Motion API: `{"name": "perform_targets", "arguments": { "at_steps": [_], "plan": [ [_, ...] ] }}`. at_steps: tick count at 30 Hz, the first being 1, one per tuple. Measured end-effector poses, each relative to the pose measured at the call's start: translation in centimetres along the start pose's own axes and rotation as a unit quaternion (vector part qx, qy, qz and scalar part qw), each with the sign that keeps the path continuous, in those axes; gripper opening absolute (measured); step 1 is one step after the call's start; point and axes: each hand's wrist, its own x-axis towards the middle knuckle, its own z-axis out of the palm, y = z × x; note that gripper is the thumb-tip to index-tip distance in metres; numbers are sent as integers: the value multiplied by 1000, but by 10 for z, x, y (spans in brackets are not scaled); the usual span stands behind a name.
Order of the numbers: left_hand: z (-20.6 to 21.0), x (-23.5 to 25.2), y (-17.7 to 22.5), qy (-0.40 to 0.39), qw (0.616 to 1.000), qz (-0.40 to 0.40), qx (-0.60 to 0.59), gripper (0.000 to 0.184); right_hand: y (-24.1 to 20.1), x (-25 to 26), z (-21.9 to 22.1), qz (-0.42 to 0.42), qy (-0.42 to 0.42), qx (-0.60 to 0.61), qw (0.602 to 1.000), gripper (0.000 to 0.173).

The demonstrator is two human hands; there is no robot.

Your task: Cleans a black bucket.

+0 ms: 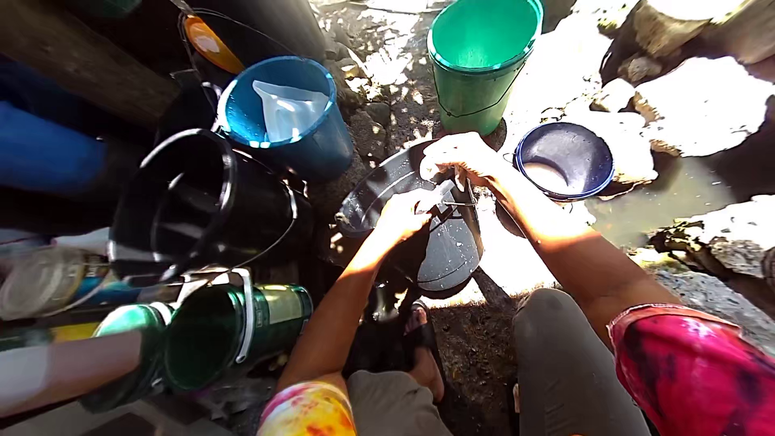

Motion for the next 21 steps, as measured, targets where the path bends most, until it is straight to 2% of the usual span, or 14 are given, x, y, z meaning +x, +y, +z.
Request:
{"name": "perform_targets", "arguments": {
  "at_steps": [3,7,10,14,16,17,19,20,21],
  "plan": [
    [-5,-6,-1,16,1000,12,-15,31,-7,-3,-4,-9,141,129,981,20],
    [-22,-11,1,61,997,23,-41,26,5,-29,2,-50,246,201,947,25],
    [-36,-12,6,87,994,-14,-67,27,21,-54,11,-71,327,206,919,23],
    [-30,-8,19,153,979,-67,-115,26,28,-71,39,-29,427,161,889,17],
    [-22,-6,29,189,969,-86,-136,28,29,-74,65,-26,457,97,884,21],
    [-18,-5,36,198,964,-101,-146,28,33,-76,80,-50,449,29,891,26],
    [-9,-7,50,193,958,-135,-165,28,47,-80,107,-128,365,-168,907,42],
    [-4,-7,51,187,955,-147,-179,27,57,-77,110,-147,317,-277,895,48],
    [2,-7,48,189,951,-154,-188,26,69,-73,104,-157,297,-374,865,51]
  ]
}}
